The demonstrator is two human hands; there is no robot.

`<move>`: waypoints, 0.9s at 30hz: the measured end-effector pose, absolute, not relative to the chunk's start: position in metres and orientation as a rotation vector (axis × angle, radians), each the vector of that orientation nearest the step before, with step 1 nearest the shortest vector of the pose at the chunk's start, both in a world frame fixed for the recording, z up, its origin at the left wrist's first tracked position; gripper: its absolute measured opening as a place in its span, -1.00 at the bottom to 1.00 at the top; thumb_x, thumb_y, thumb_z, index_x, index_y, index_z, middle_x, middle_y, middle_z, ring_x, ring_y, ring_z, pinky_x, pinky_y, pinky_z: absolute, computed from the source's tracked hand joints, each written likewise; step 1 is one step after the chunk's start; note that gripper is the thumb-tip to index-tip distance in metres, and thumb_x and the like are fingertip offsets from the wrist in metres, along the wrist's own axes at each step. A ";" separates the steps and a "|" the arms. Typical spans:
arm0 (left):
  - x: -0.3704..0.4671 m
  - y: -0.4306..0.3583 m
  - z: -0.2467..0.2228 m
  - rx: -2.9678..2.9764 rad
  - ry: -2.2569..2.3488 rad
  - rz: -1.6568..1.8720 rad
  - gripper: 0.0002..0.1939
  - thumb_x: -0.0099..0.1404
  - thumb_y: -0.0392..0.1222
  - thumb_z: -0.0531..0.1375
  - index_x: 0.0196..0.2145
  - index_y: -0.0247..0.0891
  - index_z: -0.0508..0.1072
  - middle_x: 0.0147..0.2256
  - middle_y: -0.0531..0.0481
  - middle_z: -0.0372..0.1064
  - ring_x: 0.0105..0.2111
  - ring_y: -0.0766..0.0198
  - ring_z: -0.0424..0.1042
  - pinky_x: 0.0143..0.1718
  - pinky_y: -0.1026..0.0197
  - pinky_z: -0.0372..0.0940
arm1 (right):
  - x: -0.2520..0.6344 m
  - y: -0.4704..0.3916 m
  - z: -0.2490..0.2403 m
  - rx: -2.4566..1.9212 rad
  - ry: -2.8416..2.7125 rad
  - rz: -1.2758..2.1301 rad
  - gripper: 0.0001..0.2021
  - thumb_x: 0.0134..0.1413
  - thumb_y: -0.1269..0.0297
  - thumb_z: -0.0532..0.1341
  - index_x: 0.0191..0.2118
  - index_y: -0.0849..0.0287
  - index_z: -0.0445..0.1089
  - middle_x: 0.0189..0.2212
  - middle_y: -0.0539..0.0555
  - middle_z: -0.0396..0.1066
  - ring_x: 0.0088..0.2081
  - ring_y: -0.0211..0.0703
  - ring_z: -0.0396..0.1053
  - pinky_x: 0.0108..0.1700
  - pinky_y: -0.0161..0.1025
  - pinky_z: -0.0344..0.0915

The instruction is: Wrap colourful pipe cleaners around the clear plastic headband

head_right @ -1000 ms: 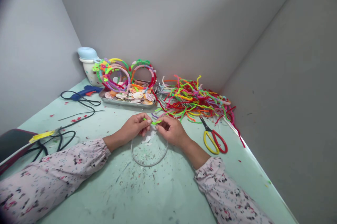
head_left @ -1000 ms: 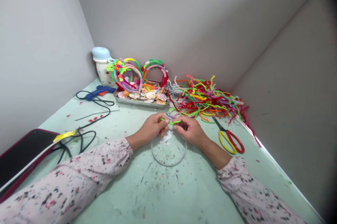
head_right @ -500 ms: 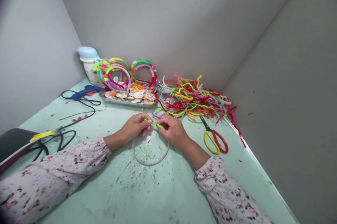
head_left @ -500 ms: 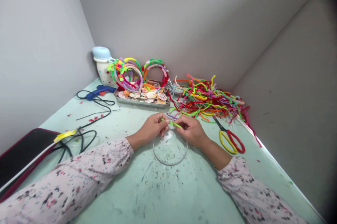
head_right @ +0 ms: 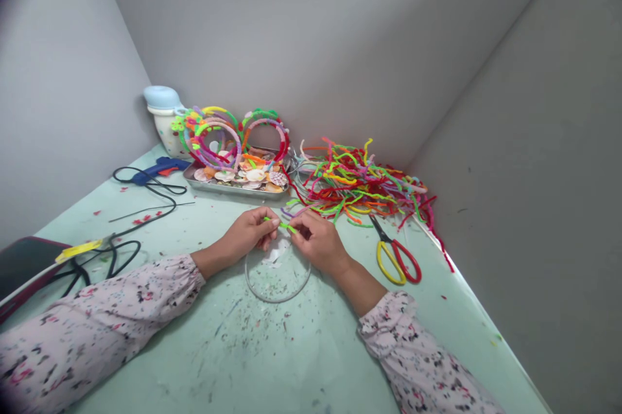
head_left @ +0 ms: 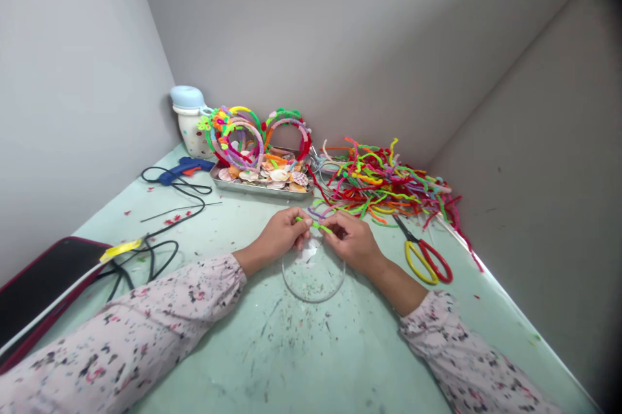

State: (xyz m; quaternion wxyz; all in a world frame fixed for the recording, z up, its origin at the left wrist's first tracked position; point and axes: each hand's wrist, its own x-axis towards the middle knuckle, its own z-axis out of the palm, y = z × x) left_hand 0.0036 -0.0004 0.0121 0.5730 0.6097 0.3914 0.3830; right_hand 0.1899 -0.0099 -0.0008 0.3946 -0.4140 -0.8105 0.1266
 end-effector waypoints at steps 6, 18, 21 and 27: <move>0.003 0.000 0.011 1.442 0.913 0.893 -0.76 0.19 -0.07 0.15 -0.48 -0.30 0.28 -0.65 0.15 0.26 -0.73 0.49 0.18 -0.70 0.40 0.03 | 0.189 -0.009 0.000 -1.026 -2.064 0.338 -0.87 -0.01 0.49 0.17 -0.31 0.16 0.37 -0.45 0.01 0.32 -0.43 -0.25 0.26 -0.42 -0.34 0.20; 0.004 -0.001 0.013 1.429 0.929 0.877 -0.75 0.17 -0.07 0.15 -0.49 -0.31 0.29 -0.64 0.13 0.26 -0.73 0.49 0.18 -0.70 0.42 0.03 | 0.189 -0.009 0.000 -0.942 -2.111 0.252 -0.82 -0.02 0.52 0.12 -0.34 0.16 0.41 -0.45 0.03 0.35 -0.40 -0.23 0.28 -0.35 -0.31 0.22; 0.004 -0.001 0.012 1.417 0.917 0.873 -0.76 0.17 -0.07 0.15 -0.49 -0.31 0.28 -0.64 0.13 0.26 -0.73 0.49 0.19 -0.70 0.41 0.04 | 0.188 -0.010 0.002 -0.946 -2.140 0.212 -0.83 -0.01 0.51 0.11 -0.37 0.15 0.41 -0.45 0.04 0.36 -0.38 -0.22 0.29 -0.33 -0.30 0.22; 0.003 -0.001 0.012 1.420 0.920 0.870 -0.75 0.18 -0.07 0.15 -0.49 -0.31 0.27 -0.63 0.13 0.26 -0.73 0.49 0.19 -0.70 0.42 0.04 | 0.189 -0.011 0.003 -0.970 -2.227 0.113 -0.84 0.05 0.47 0.09 -0.37 0.14 0.39 -0.43 0.06 0.34 -0.37 -0.22 0.29 -0.32 -0.31 0.23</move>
